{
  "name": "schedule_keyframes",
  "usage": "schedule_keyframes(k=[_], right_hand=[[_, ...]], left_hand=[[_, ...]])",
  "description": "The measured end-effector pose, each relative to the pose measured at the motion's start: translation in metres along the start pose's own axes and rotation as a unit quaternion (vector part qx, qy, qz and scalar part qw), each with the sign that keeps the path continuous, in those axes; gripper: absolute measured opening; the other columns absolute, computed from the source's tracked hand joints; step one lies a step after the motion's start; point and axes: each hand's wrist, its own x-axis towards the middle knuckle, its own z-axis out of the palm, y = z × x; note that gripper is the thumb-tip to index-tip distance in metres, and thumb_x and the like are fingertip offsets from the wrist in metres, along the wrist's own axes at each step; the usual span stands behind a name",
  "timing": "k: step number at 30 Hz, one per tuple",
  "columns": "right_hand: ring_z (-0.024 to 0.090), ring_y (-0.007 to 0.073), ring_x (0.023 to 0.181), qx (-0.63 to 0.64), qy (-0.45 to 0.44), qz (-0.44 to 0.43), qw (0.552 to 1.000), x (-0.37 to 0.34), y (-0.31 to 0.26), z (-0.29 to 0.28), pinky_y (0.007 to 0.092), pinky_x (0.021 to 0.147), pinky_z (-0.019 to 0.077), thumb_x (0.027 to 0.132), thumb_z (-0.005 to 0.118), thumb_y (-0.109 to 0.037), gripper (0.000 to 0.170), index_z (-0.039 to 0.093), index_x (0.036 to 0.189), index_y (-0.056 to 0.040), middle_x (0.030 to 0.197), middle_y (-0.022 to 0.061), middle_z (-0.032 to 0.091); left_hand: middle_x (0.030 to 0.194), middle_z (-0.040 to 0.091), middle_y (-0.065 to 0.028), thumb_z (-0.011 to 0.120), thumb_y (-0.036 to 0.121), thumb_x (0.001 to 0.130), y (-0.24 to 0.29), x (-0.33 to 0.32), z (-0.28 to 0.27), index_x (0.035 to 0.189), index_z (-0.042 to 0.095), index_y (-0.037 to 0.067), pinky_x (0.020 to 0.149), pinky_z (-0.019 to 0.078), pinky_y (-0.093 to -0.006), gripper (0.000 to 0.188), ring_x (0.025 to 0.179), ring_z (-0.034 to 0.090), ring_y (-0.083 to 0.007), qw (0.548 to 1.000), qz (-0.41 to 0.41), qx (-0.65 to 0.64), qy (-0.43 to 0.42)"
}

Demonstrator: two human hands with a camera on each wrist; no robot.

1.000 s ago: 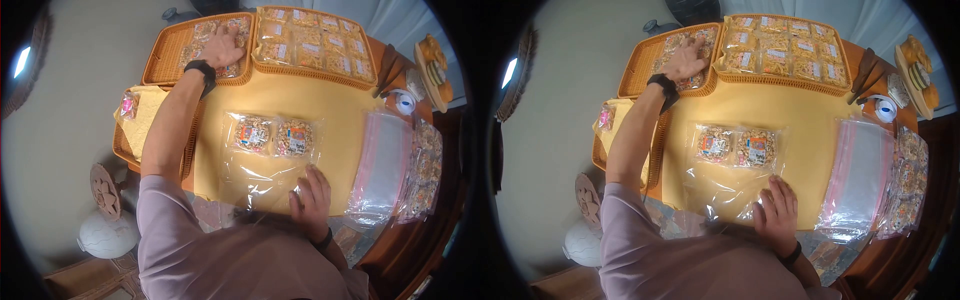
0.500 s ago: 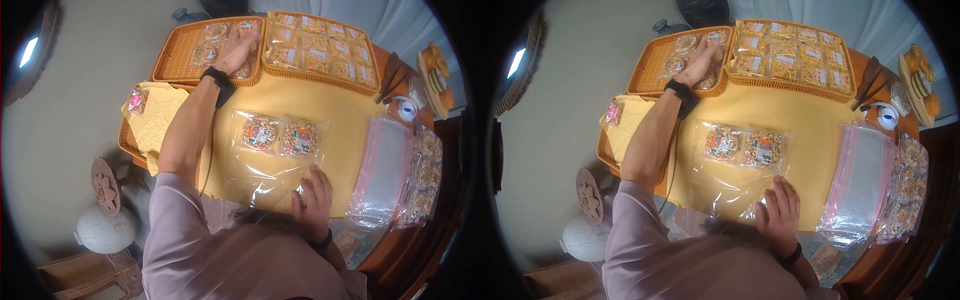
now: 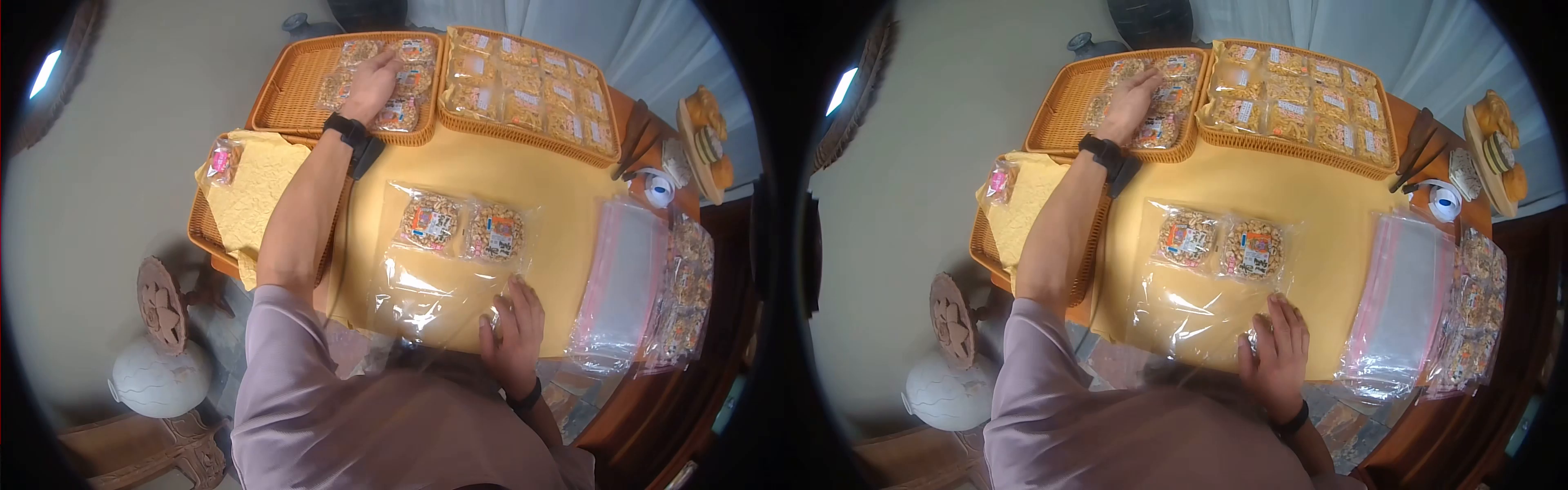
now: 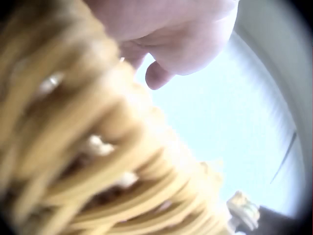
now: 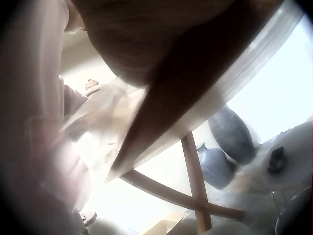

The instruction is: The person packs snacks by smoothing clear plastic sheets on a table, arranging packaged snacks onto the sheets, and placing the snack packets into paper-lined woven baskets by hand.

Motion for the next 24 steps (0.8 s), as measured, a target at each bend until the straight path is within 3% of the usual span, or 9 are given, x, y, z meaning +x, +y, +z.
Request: schedule_keyframes(k=[5, 8, 12, 14, 17, 19, 20, 22, 24], right_hand=[[0.054, 0.0436, 0.131, -0.002, 0.008, -0.004, 1.0, 0.001, -0.001, 0.003, 0.0572, 0.109, 0.0425, 0.087, 0.07, -0.014, 0.03, 0.064, 0.113, 0.0016, 0.142, 0.0234, 0.056], [0.055, 0.0436, 0.131, -0.007, 0.006, -0.012, 1.0, 0.001, -0.001, 0.002, 0.057, 0.109, 0.0425, 0.087, 0.07, -0.014, 0.031, 0.064, 0.113, 0.0012, 0.142, 0.0236, 0.057], [0.055, 0.0439, 0.131, -0.008, 0.005, -0.01, 1.0, 0.002, -0.003, 0.001, 0.0571, 0.109, 0.0425, 0.087, 0.07, -0.014, 0.031, 0.064, 0.114, 0.001, 0.142, 0.0236, 0.057], [0.055, 0.0439, 0.131, -0.009, 0.006, -0.01, 1.0, 0.002, -0.003, 0.001, 0.0572, 0.109, 0.0424, 0.088, 0.07, -0.014, 0.031, 0.064, 0.114, 0.001, 0.142, 0.0236, 0.057], [0.055, 0.0439, 0.131, -0.007, 0.004, -0.005, 1.0, 0.002, -0.003, 0.001, 0.0573, 0.109, 0.0425, 0.088, 0.07, -0.014, 0.031, 0.064, 0.115, 0.0009, 0.142, 0.0237, 0.057], [0.055, 0.0439, 0.131, -0.007, 0.003, -0.005, 1.0, 0.002, -0.002, 0.002, 0.0574, 0.109, 0.0426, 0.088, 0.07, -0.014, 0.032, 0.064, 0.115, 0.0008, 0.142, 0.0237, 0.057], [0.055, 0.0438, 0.131, -0.007, 0.0, -0.005, 1.0, 0.002, -0.002, 0.002, 0.0575, 0.109, 0.0428, 0.089, 0.07, -0.015, 0.032, 0.064, 0.115, 0.0008, 0.142, 0.0238, 0.057], [0.055, 0.0438, 0.131, -0.008, -0.001, -0.006, 1.0, 0.001, -0.001, 0.001, 0.0576, 0.108, 0.0429, 0.089, 0.07, -0.015, 0.032, 0.064, 0.116, 0.0007, 0.142, 0.0238, 0.057], [0.055, 0.0437, 0.131, -0.016, 0.004, -0.009, 1.0, 0.002, -0.001, 0.002, 0.058, 0.108, 0.0433, 0.089, 0.07, -0.015, 0.032, 0.064, 0.116, 0.0008, 0.142, 0.0237, 0.057]], left_hand=[[0.16, 0.041, -0.0209, 0.058, 0.022, 0.103, -0.008, -0.005, 0.015, 0.161, 0.026, -0.003, 0.115, 0.0402, -0.0381, 0.071, 0.136, 0.051, -0.0286, 0.999, 0.012, 0.027, -0.017], [0.126, 0.062, -0.0194, 0.064, 0.024, 0.096, -0.021, 0.003, 0.012, 0.145, 0.042, -0.008, 0.087, 0.0531, -0.0369, 0.062, 0.098, 0.064, -0.0256, 0.998, 0.035, -0.039, 0.024], [0.126, 0.063, -0.0228, 0.067, 0.022, 0.092, -0.004, -0.013, 0.014, 0.146, 0.043, -0.009, 0.086, 0.0536, -0.0393, 0.067, 0.093, 0.064, -0.027, 0.996, 0.057, 0.043, 0.051], [0.133, 0.063, -0.0256, 0.067, 0.023, 0.094, 0.004, -0.019, 0.009, 0.153, 0.041, -0.005, 0.099, 0.0517, -0.0369, 0.07, 0.116, 0.066, -0.0288, 0.977, 0.104, 0.174, 0.065], [0.118, 0.07, -0.0247, 0.069, 0.023, 0.093, 0.01, -0.001, -0.019, 0.146, 0.05, -0.008, 0.09, 0.0544, -0.0368, 0.064, 0.102, 0.071, -0.0267, 0.929, 0.174, 0.306, 0.113], [0.122, 0.067, -0.0326, 0.066, 0.022, 0.089, 0.02, 0.016, -0.051, 0.136, 0.055, -0.012, 0.096, 0.0539, -0.0422, 0.059, 0.107, 0.071, -0.0369, 0.925, 0.076, 0.367, 0.065], [0.122, 0.067, -0.0326, 0.066, 0.022, 0.089, 0.022, 0.022, -0.064, 0.136, 0.055, -0.012, 0.096, 0.0539, -0.0422, 0.059, 0.107, 0.071, -0.0369, 0.925, 0.076, 0.366, 0.065], [0.124, 0.067, -0.0291, 0.064, 0.014, 0.089, 0.026, 0.029, -0.082, 0.143, 0.052, -0.009, 0.092, 0.0556, -0.0395, 0.059, 0.104, 0.071, -0.0335, 0.915, -0.101, 0.384, 0.069], [0.121, 0.067, -0.0244, 0.064, 0.01, 0.092, -0.018, 0.032, -0.081, 0.15, 0.041, -0.008, 0.084, 0.055, -0.0348, 0.065, 0.098, 0.069, -0.0266, 0.963, -0.047, 0.251, 0.083]])
